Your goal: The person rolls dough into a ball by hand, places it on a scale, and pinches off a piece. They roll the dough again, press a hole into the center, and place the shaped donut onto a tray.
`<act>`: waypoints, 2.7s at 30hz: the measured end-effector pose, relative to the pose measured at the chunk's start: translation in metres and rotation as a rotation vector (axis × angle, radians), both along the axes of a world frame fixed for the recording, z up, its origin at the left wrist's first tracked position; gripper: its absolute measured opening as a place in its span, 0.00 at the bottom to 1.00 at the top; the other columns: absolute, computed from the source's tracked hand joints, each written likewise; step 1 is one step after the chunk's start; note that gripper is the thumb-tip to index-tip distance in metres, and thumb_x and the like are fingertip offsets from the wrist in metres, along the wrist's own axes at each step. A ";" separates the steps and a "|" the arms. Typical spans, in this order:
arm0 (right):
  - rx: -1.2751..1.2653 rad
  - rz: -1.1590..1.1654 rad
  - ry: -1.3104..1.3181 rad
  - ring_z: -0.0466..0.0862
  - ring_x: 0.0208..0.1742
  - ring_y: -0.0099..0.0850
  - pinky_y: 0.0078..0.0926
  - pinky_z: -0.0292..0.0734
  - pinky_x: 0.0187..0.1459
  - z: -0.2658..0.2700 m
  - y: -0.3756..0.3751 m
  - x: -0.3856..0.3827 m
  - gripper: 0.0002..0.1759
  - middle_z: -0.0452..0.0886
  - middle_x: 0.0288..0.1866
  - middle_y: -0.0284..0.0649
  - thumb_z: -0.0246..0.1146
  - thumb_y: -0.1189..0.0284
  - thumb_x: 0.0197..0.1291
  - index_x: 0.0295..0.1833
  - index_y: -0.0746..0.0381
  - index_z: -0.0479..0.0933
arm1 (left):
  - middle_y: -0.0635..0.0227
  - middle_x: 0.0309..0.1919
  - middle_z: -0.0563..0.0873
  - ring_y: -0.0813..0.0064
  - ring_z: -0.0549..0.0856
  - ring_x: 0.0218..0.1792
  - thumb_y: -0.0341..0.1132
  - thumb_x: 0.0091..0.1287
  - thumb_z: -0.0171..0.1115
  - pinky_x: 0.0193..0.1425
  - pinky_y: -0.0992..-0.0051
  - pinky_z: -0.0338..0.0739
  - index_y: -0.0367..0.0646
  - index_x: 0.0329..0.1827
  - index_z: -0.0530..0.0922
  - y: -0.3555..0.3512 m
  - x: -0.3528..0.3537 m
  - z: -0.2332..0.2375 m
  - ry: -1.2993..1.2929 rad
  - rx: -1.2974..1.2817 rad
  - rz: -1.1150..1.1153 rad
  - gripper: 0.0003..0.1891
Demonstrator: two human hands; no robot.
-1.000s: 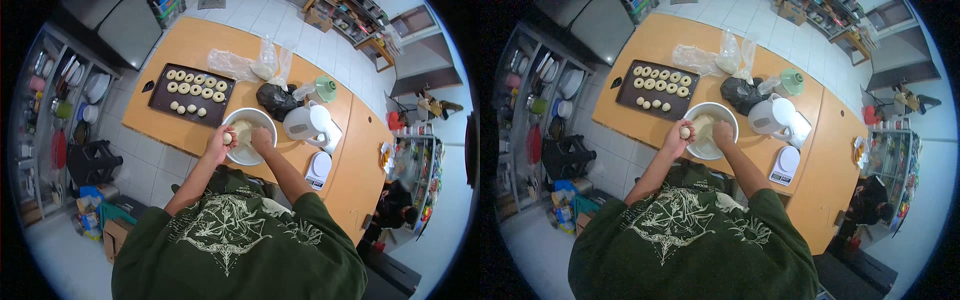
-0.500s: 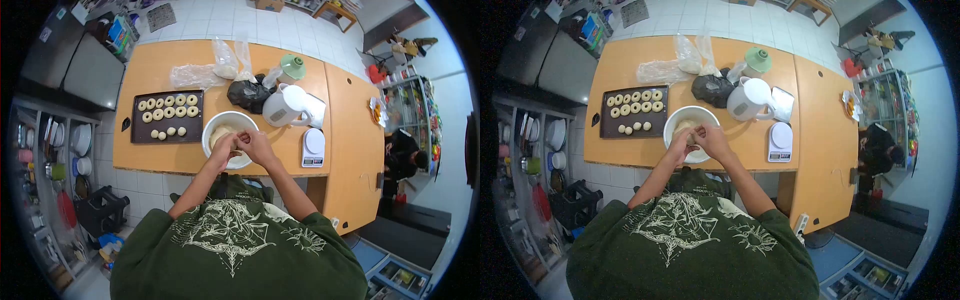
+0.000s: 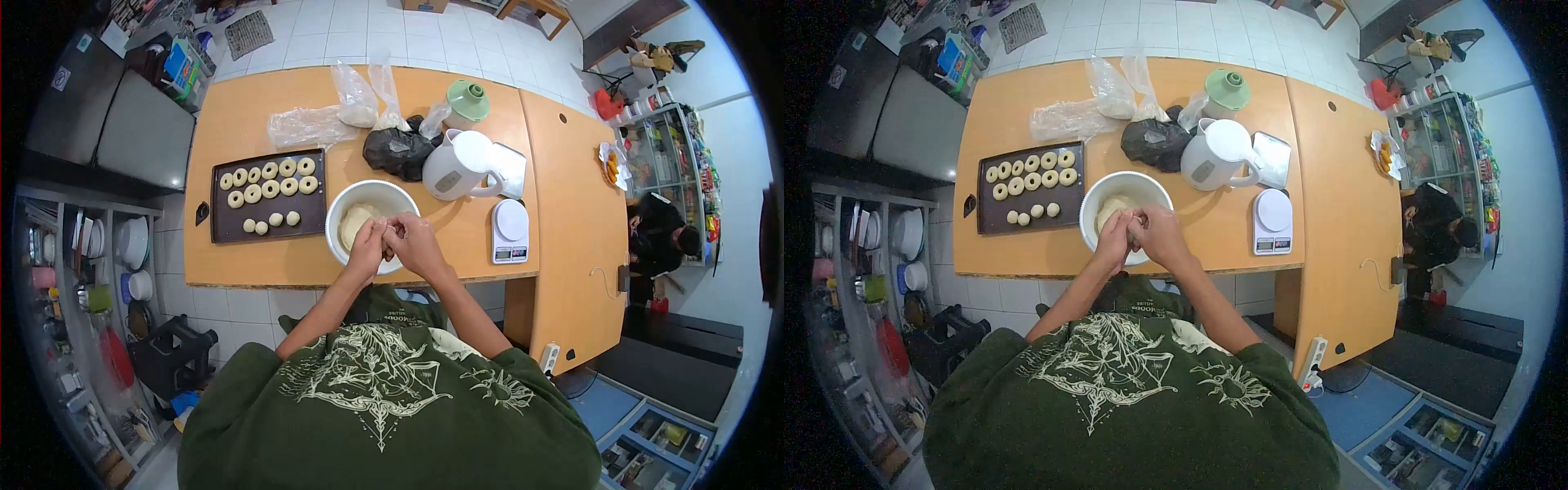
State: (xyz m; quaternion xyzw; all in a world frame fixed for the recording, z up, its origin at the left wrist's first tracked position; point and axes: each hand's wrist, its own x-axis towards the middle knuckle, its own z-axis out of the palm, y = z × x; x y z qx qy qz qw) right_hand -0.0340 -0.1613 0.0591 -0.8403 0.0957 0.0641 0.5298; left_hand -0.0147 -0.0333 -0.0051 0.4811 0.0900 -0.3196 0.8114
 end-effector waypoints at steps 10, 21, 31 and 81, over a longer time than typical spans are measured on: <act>-0.158 0.211 -0.259 0.86 0.34 0.38 0.34 0.81 0.40 0.005 0.005 -0.009 0.10 0.85 0.35 0.48 0.68 0.74 0.60 0.42 0.70 0.81 | 0.74 0.21 0.73 0.82 0.68 0.16 0.51 0.81 0.47 0.18 0.77 0.58 0.53 0.34 0.68 0.017 0.025 -0.005 0.163 -0.054 0.216 0.17; -0.278 -0.012 -0.066 0.88 0.36 0.41 0.37 0.83 0.41 -0.064 -0.011 -0.004 0.10 0.87 0.36 0.47 0.68 0.71 0.63 0.42 0.69 0.81 | 0.74 0.20 0.74 0.82 0.71 0.17 0.38 0.77 0.56 0.19 0.77 0.63 0.48 0.42 0.74 0.016 0.039 0.055 0.329 0.068 0.135 0.06; -0.243 0.017 -0.050 0.89 0.42 0.46 0.43 0.83 0.47 -0.049 -0.007 0.004 0.16 0.89 0.41 0.52 0.64 0.64 0.68 0.48 0.66 0.86 | 0.75 0.23 0.71 0.84 0.68 0.15 0.32 0.76 0.55 0.15 0.81 0.56 0.48 0.51 0.74 0.049 0.051 0.006 0.388 -0.376 -0.042 0.05; -0.376 0.153 -0.381 0.61 0.81 0.54 0.60 0.50 0.79 -0.008 0.016 0.011 0.43 0.65 0.79 0.55 0.61 0.48 0.66 0.79 0.63 0.63 | 0.61 0.77 0.70 0.56 0.71 0.75 0.78 0.71 0.33 0.77 0.49 0.65 0.44 0.81 0.61 0.014 0.004 0.022 0.418 -0.498 -0.238 0.50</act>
